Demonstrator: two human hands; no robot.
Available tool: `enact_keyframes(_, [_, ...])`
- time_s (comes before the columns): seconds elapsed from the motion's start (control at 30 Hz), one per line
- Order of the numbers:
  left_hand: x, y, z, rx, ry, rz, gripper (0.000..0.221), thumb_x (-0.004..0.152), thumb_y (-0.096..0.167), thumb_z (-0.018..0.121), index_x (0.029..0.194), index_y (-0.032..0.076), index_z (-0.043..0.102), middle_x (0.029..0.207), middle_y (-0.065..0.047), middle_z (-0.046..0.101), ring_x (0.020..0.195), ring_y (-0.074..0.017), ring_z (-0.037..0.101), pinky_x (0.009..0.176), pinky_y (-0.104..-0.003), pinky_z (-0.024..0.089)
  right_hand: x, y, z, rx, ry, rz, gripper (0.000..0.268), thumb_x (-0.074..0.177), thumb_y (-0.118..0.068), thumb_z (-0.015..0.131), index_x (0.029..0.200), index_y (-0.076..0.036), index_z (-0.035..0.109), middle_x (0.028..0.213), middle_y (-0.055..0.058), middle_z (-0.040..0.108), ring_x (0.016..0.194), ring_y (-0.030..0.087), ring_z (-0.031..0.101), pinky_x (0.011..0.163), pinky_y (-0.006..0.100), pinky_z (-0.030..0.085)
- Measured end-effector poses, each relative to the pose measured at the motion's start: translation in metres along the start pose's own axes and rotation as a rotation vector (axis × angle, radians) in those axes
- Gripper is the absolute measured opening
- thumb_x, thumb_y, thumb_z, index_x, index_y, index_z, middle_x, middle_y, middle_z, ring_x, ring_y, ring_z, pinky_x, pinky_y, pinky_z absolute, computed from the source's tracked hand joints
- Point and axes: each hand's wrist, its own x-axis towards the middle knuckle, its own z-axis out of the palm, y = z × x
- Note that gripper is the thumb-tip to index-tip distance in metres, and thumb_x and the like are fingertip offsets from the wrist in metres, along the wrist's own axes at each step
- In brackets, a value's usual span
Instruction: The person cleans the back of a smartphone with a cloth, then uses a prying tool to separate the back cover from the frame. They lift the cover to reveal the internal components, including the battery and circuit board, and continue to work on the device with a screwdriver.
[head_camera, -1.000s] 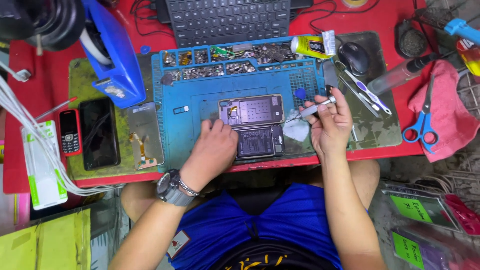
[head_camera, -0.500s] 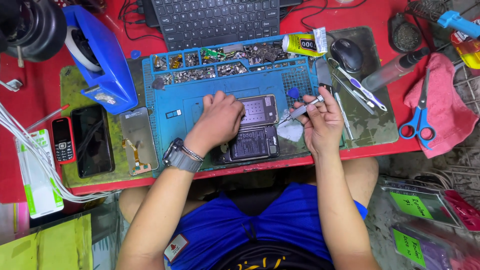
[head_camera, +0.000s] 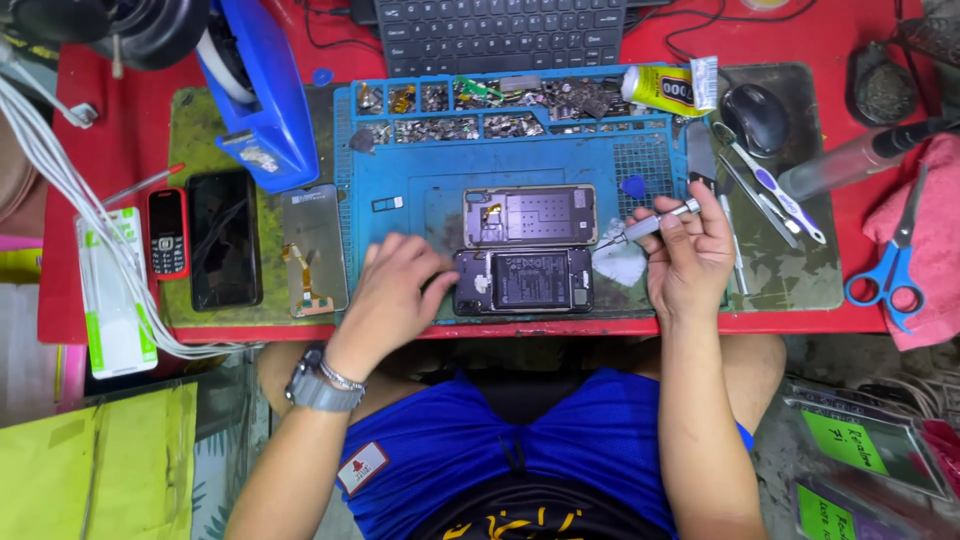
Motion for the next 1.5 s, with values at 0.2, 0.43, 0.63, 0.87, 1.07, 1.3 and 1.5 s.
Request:
enact_keyframes(0.2, [-0.021, 0.019, 0.024, -0.072, 0.008, -0.081, 0.027, 0.091, 0.030, 0.069, 0.114, 0.015, 0.072, 0.102, -0.005, 0.060, 0.104, -0.0306, 0.056, 0.081, -0.042, 0.043, -0.023, 0.000, 0.027, -0.129, -0.019, -0.054, 0.046, 0.101, 0.012, 0.057, 0.141, -0.009, 0.053, 0.118, 0.024, 0.070, 0.103, 0.041, 0.074, 0.094, 0.057, 0.067])
enact_keyframes(0.43, [0.000, 0.024, 0.038, 0.009, 0.056, -0.036, 0.029, 0.089, 0.028, 0.069, 0.116, 0.017, 0.071, 0.102, -0.004, 0.057, 0.101, -0.0305, 0.056, 0.079, -0.043, 0.045, -0.062, 0.028, 0.101, -0.234, -0.144, -0.152, 0.039, 0.093, 0.016, 0.066, 0.129, 0.003, 0.057, 0.110, 0.028, 0.072, 0.099, 0.039, 0.075, 0.086, 0.048, 0.068])
enact_keyframes(0.63, [0.002, 0.025, 0.035, 0.030, 0.000, -0.055, 0.034, 0.091, 0.032, 0.065, 0.122, 0.018, 0.071, 0.103, -0.004, 0.057, 0.101, -0.0295, 0.056, 0.079, -0.042, 0.046, -0.061, 0.039, 0.109, -0.301, -0.176, -0.209, 0.037, 0.091, 0.018, 0.068, 0.126, 0.008, 0.059, 0.107, 0.028, 0.072, 0.096, 0.036, 0.076, 0.083, 0.043, 0.069])
enact_keyframes(0.87, [0.002, 0.026, 0.032, -0.022, 0.005, -0.068, 0.037, 0.089, 0.031, 0.067, 0.123, 0.017, 0.071, 0.104, -0.004, 0.058, 0.102, -0.0306, 0.057, 0.081, -0.042, 0.048, -0.071, 0.031, 0.113, -0.402, -0.214, -0.369, 0.030, 0.087, 0.017, 0.074, 0.114, 0.010, 0.063, 0.099, 0.026, 0.075, 0.093, 0.035, 0.077, 0.081, 0.042, 0.066])
enact_keyframes(1.07, [0.005, 0.025, 0.038, -0.032, 0.030, -0.092, 0.034, 0.090, 0.033, 0.066, 0.120, 0.018, 0.071, 0.101, -0.003, 0.058, 0.099, -0.0303, 0.058, 0.079, -0.043, 0.048, -0.100, 0.011, 0.103, -0.771, -0.356, -0.725, 0.021, 0.078, 0.011, 0.084, 0.089, -0.004, 0.074, 0.093, 0.016, 0.080, 0.088, 0.032, 0.079, 0.077, 0.038, 0.063])
enact_keyframes(1.3, [0.014, 0.027, 0.035, -0.015, -0.011, -0.137, 0.030, 0.091, 0.038, 0.065, 0.114, 0.020, 0.072, 0.095, -0.002, 0.059, 0.097, -0.0295, 0.059, 0.079, -0.043, 0.049, -0.110, 0.003, 0.135, -0.743, -0.375, -0.883, 0.020, 0.078, 0.013, 0.080, 0.086, -0.005, 0.082, 0.088, 0.016, 0.081, 0.079, 0.035, 0.079, 0.073, 0.040, 0.068])
enact_keyframes(1.5, [0.021, 0.032, 0.024, -0.030, -0.085, -0.162, 0.032, 0.090, 0.034, 0.065, 0.119, 0.020, 0.071, 0.097, -0.003, 0.060, 0.099, -0.0315, 0.060, 0.081, -0.045, 0.050, -0.095, -0.002, 0.110, -0.690, -0.155, -0.193, 0.015, 0.084, 0.011, 0.081, 0.094, 0.004, 0.074, 0.095, 0.020, 0.079, 0.095, 0.030, 0.076, 0.084, 0.042, 0.061])
